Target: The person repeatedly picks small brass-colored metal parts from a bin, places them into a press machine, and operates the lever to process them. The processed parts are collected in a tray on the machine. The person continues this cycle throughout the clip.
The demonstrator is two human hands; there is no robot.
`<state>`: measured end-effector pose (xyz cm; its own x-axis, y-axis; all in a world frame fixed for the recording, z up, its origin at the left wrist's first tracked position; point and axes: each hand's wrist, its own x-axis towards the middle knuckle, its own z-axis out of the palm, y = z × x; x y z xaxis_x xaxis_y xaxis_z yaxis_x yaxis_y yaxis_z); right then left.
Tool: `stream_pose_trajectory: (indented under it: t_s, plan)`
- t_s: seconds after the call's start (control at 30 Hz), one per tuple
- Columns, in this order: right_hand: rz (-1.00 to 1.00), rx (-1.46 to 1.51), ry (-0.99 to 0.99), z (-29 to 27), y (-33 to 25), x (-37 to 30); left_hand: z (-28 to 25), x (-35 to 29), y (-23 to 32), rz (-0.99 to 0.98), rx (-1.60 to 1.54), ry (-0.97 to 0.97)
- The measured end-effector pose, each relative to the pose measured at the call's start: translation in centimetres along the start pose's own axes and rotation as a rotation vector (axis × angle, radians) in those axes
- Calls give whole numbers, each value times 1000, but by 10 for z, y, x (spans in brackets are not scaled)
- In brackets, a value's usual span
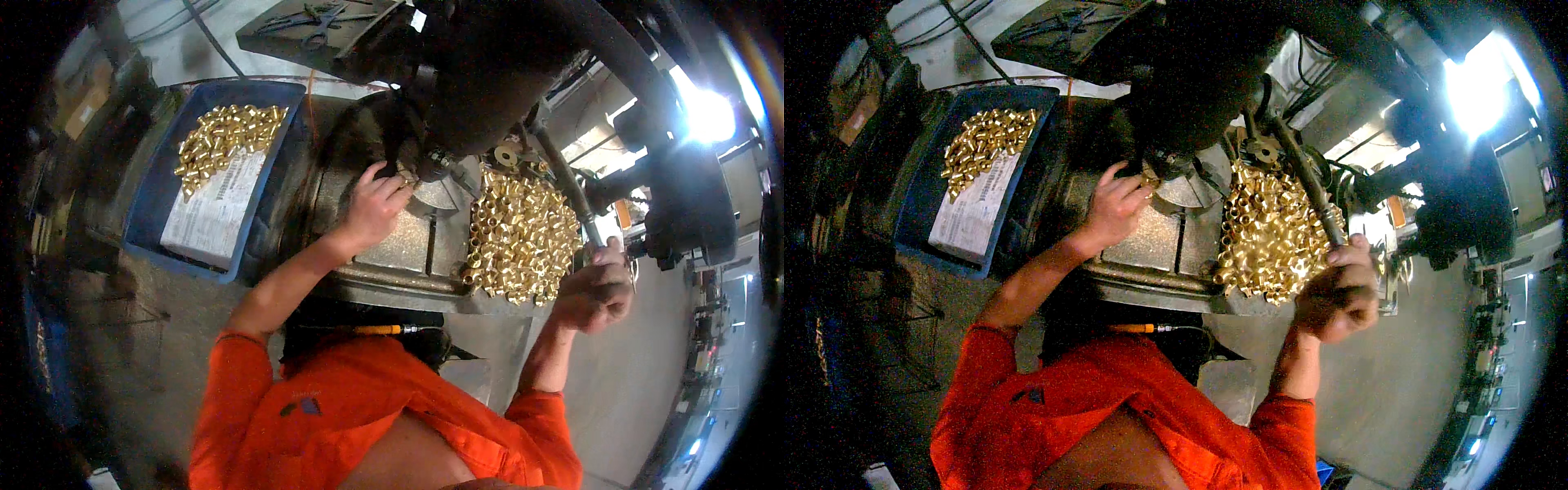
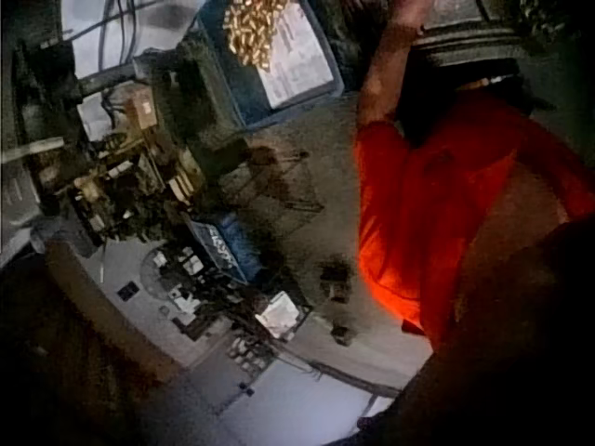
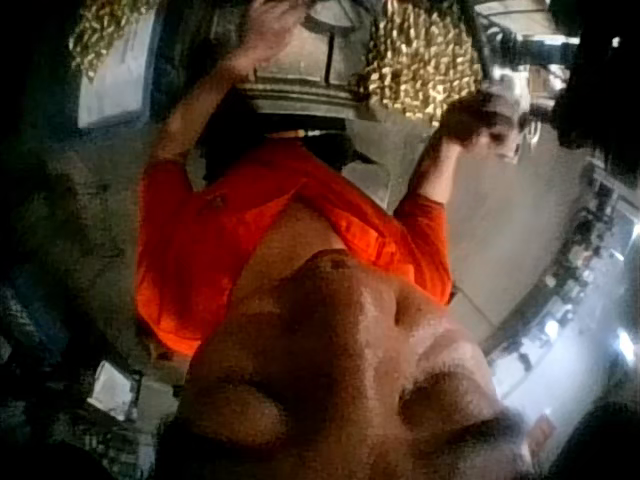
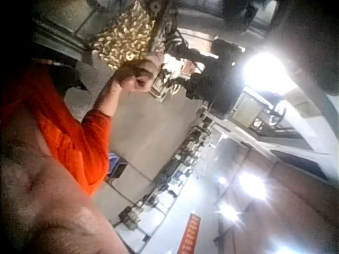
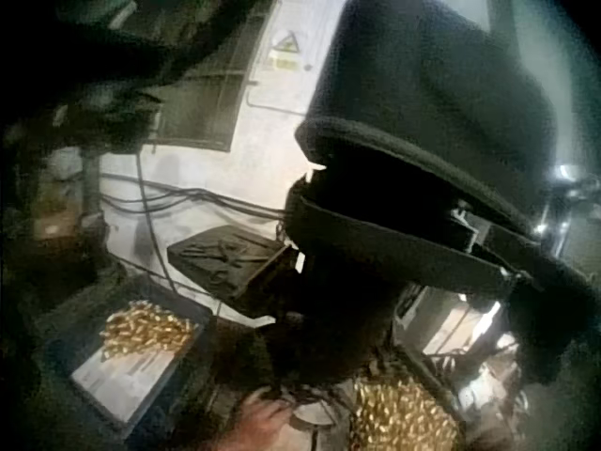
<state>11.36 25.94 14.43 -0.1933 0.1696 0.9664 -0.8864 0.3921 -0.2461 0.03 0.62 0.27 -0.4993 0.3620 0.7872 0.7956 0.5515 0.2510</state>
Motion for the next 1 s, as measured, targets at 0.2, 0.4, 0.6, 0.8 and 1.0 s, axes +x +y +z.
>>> stream_pose_trajectory:
  t_s: [0.2, 0.4, 0.6, 0.8, 1.0]
  plan:
    - [59, 60, 52, -6, 6, -37, 4, 0, -3, -6, -30, -8]
    - [91, 28, 205, -8, -2, -1, -4, 8, -4, 20, 22, -71]
    - [520, -302, -720, 25, -14, -60, -21, 14, 57, 118, -121, -198]
    - [527, -334, -833, 40, -10, -87, -17, 22, 88, 217, -199, -231]
    - [712, -104, -783, 2, 34, -72, -25, 28, 83, 216, -189, -281]
